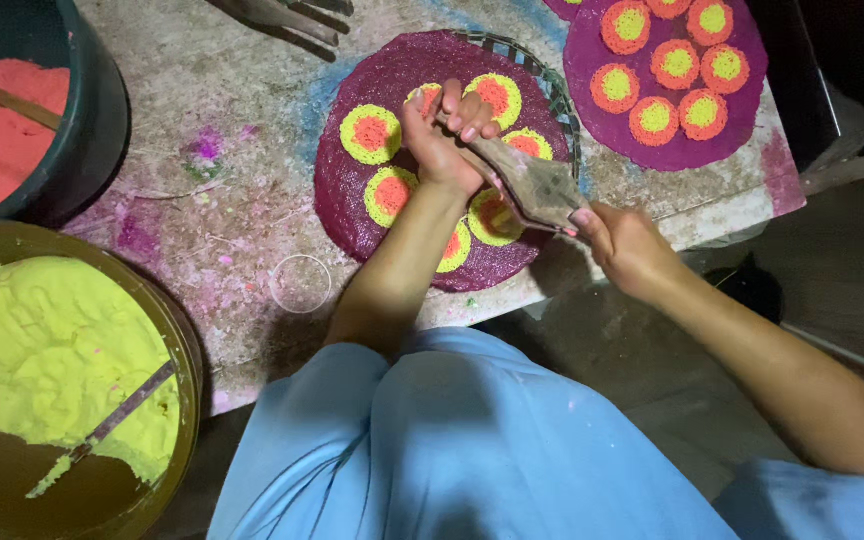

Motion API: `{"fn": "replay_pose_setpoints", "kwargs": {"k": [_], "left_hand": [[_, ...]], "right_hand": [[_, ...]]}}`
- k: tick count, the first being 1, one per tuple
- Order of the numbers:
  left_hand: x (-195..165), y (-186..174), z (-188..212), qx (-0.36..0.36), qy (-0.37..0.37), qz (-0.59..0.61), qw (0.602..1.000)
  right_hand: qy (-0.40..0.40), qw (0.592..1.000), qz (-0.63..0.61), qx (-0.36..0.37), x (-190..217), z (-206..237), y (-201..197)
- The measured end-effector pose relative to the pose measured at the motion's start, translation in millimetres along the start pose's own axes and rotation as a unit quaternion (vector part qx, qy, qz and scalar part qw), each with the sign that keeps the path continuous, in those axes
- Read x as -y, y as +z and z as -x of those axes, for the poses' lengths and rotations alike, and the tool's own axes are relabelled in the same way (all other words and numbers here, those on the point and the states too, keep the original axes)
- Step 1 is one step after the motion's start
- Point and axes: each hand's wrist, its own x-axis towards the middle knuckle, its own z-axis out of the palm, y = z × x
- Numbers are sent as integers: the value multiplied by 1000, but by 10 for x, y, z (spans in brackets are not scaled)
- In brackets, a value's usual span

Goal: The person fills a handheld wooden mold with colored powder from a bowl, presses it with a plunger, and ejects formed powder rings onto round pink boards. They alternate between yellow and pink powder bowls and place the finished rings in rows alongside previously formed rings.

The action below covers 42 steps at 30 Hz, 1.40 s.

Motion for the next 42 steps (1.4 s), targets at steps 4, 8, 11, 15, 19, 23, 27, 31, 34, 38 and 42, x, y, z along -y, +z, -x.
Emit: {"fn": "replay_pose_setpoints", "kwargs": {"k": [4, 8, 11, 15, 19, 23, 27, 31, 34, 38, 42], "left_hand": [[-95, 247, -34, 39, 47, -35, 997], [-646, 721, 176, 79, 85, -133, 984], [-1112, 1105, 702, 56, 82, -196, 976], [-1864, 1407, 1361, 84, 210, -340, 913], [-2439, 1071, 1337, -122, 241, -578, 770], [-2510, 334, 1137, -284, 178, -752, 567], [-2481, -94, 1064, -292, 160, -884, 326], [-2423, -170, 987, -347, 31, -879, 326], [-2350, -173, 975, -353, 4, -892, 283], [-2206, -125, 1027, -242, 203, -931, 182], [-1999, -102, 999, -192, 56, -891, 408]], "right_hand": [[-72, 993, 77, -61, -5, -104, 83], [-80, 984, -160, -12, 427, -201, 361], [-286, 900, -324, 46, 905, -229, 504], [-362, 915, -177, 32, 1260, -234, 389], [-252, 935, -165, -189, 968, -512, 128], [-90, 954, -113, -264, 307, -860, 71], [-61, 959, 12, -277, -26, -1084, 214], [-53, 952, 64, -293, 63, -1137, 299], [-50, 945, 78, -315, 171, -1146, 329], [-91, 936, 88, -329, 281, -1220, 317], [-66, 941, 110, -312, 259, -1423, 289]]}}
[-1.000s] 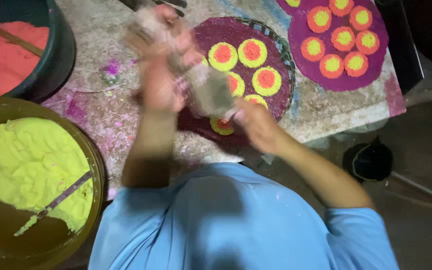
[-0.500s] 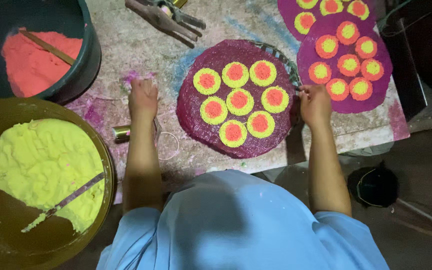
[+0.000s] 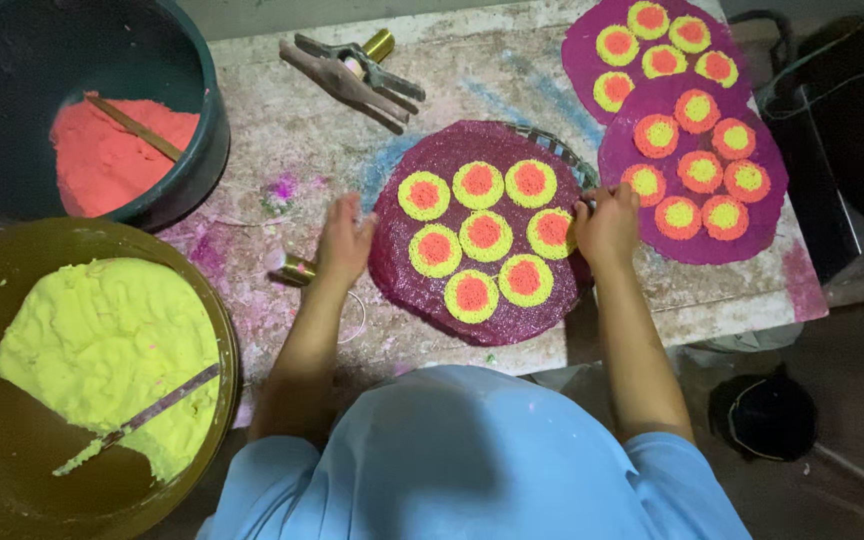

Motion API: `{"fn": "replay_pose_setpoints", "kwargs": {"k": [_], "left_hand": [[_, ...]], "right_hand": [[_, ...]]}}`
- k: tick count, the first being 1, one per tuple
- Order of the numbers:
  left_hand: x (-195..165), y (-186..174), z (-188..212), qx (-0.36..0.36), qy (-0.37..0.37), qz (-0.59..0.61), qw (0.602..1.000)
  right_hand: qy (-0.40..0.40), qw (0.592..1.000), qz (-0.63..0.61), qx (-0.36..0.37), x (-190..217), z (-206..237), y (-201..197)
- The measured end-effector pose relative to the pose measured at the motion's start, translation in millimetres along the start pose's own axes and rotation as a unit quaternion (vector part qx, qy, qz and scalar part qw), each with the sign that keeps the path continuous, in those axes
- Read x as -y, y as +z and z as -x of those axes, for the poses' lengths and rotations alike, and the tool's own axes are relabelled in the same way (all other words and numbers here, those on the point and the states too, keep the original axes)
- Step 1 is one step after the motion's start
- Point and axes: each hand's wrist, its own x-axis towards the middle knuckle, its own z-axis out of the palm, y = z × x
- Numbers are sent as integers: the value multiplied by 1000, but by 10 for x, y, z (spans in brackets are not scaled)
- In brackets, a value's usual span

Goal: The person fills a handheld wooden mold with colored powder from a bowl, presses it with a plunger, and ejects formed powder rings onto round pink boards. They alternate between yellow and pink powder bowls and place the finished rings in rows alongside previously formed rings.

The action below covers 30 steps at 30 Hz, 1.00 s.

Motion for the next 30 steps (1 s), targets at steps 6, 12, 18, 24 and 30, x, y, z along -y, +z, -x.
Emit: {"fn": "replay_pose_setpoints", "kwargs": {"k": [6, 12, 18, 24, 30], "left_hand": [[28, 248, 83, -3, 30, 70, 997], [-93, 290, 150, 1, -14, 213, 977], [-872, 176, 100, 30, 41, 262, 964], [-1821, 876, -212, 103, 159, 193, 963], [-2953, 2463, -538, 145, 254, 116, 949]], "right_hand": [[0, 1000, 1, 5, -181, -188, 170], [-18, 993, -116, -6, -291, -128, 121], [-43, 963, -260, -52, -592, 104, -337], [14, 960, -252, -124, -1581, 407, -1039], [61, 973, -121, -186, -2729, 592, -1630]]}}
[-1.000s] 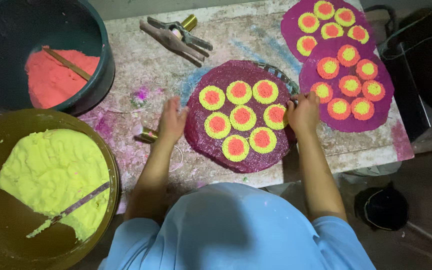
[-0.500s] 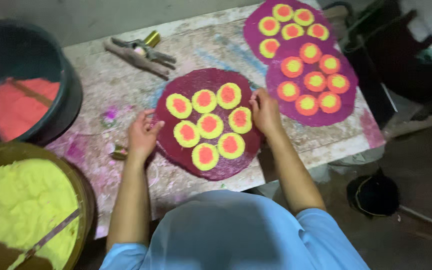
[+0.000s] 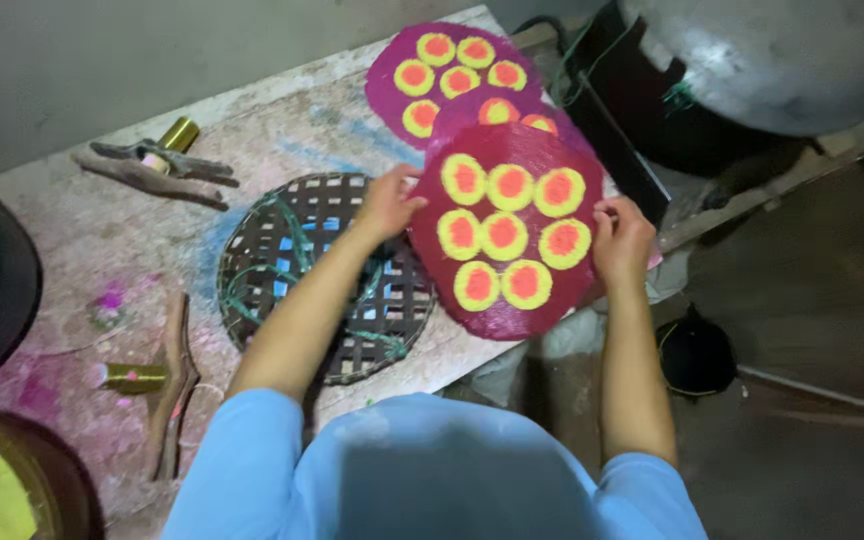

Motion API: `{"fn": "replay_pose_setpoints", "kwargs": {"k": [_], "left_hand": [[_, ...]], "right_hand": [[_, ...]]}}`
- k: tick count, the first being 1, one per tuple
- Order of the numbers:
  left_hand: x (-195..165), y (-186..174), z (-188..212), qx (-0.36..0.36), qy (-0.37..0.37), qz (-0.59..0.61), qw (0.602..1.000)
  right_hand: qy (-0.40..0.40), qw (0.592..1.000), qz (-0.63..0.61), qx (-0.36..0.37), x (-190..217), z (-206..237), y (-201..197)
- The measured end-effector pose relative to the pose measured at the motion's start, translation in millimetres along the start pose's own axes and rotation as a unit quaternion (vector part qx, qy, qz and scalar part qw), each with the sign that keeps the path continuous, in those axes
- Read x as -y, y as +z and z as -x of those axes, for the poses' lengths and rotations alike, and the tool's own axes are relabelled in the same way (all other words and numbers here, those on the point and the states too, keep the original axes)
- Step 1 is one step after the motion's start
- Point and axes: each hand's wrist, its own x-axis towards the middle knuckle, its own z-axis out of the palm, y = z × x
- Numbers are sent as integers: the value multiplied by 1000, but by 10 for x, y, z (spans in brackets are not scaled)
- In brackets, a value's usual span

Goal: The person fills a handheld wooden mold with colored powder from a bowl, presses it with a plunger, and ejects formed powder rings onto round pink boards. They alternate between yellow and pink powder bowls and place the finished rings in rows alongside previously formed rings.

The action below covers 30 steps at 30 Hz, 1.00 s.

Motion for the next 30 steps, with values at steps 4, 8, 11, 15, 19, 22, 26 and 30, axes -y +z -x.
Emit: {"fn": "replay_pose_setpoints", "kwargs": {"k": [4, 8, 11, 15, 19, 22, 26, 30], "left_hand": [[-283, 603, -410, 14, 12, 16, 1000], [-443, 661, -498, 36, -18, 8, 999], [-379, 361, -301, -19, 123, 31, 992], [-95, -609, 584, -138, 94, -5, 986], [459, -1386, 1847, -286, -27, -217, 933], [903, -1359, 2438, -333, -144, 92, 927], [1351, -1116, 2744, -251, -218, 305, 893], [1581, -1206, 2724, -279, -194, 335, 879]], "right_hand": [[35, 998, 50, -32, -290, -83, -216], [11, 990, 113, -87, -353, -37, -292], [10, 993, 65, -99, -298, 166, -154], [187, 941, -274, 62, 236, 747, 432], [467, 644, -538, 279, 962, 1438, 1102], [500, 517, -656, 231, 1343, 1647, 1431], [436, 618, -608, 243, 1588, 1709, 1730], [469, 654, -547, 233, 1682, 1820, 1999]]}}
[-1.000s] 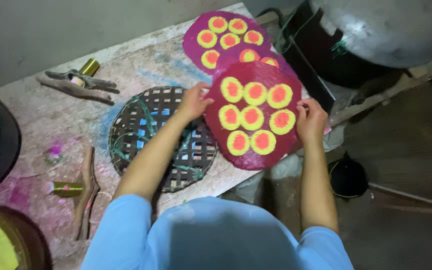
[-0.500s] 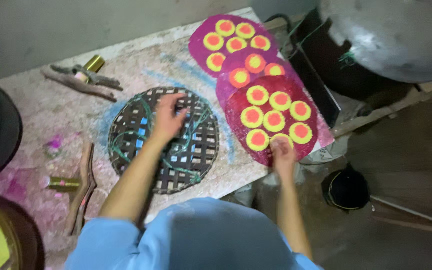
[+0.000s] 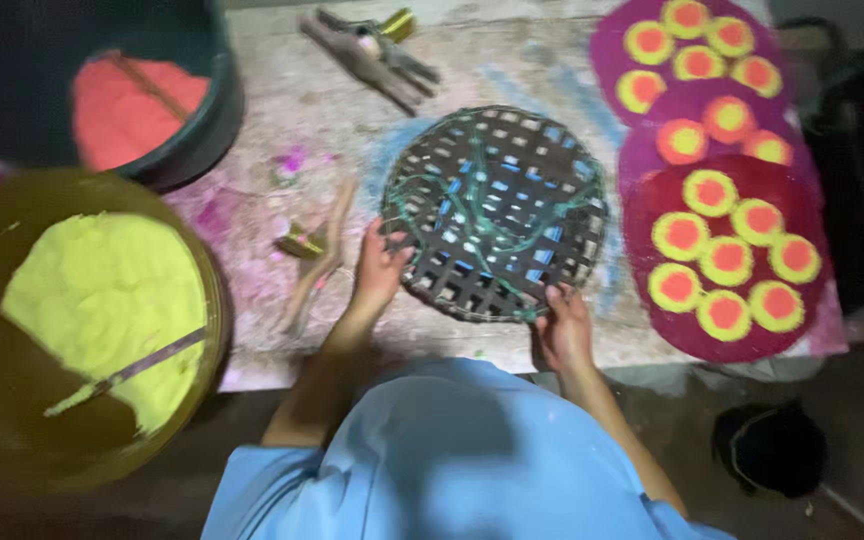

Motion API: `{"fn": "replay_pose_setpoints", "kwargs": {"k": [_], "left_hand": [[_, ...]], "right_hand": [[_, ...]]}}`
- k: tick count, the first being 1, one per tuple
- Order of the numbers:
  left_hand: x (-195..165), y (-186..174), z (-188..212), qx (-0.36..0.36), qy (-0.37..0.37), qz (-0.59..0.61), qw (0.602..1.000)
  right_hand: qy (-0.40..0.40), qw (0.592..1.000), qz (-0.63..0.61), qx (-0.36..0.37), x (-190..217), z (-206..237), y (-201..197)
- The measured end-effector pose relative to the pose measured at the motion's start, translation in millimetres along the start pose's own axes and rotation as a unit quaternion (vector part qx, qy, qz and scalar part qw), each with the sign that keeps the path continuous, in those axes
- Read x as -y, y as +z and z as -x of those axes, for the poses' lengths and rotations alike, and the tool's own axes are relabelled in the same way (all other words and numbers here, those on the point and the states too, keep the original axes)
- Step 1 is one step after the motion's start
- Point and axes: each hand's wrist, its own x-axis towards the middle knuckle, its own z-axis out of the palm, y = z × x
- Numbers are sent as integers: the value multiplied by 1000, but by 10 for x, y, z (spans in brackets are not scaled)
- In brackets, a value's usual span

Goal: The person fills a handheld wooden mold with colored powder from a bowl, presses it with a plunger, and ejects formed powder rings onto round pink boards. They alternate between yellow and pink powder bowls and place the finished rings in rows alongside previously formed rings.

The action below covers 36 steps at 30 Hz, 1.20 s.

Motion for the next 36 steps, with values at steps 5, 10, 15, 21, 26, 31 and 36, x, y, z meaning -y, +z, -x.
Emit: {"fn": "replay_pose_setpoints", "kwargs": {"k": [5, 10, 15, 21, 26, 31, 36], "left_hand": [[-433, -569, -64, 24, 19, -132, 991], [-1007, -1317, 365, -41, 93, -280, 955], [-1077, -1964, 825, -48, 161, -292, 942], [-1165, -2367, 1090, 47, 134, -248, 958], [-2142, -2909, 1521, 116, -58, 92, 987], [-3233, -3823, 1763, 91, 83, -73, 990], [-3573, -5320, 822, -155, 105, -77, 979]], "right_hand": [[-230, 957, 139, -109, -186, -19, 235], [-461, 829, 316, -34, -122, 82, 1133], [-385, 770, 480, 170, -359, -565, 2565], [-456, 556, 671, 181, -464, -1856, 3905], [-365, 438, 821, 41, -482, -2330, 4554], [-302, 467, 831, 8, -484, -2268, 4976], [-370, 693, 613, 84, -525, -1939, 5034]]}}
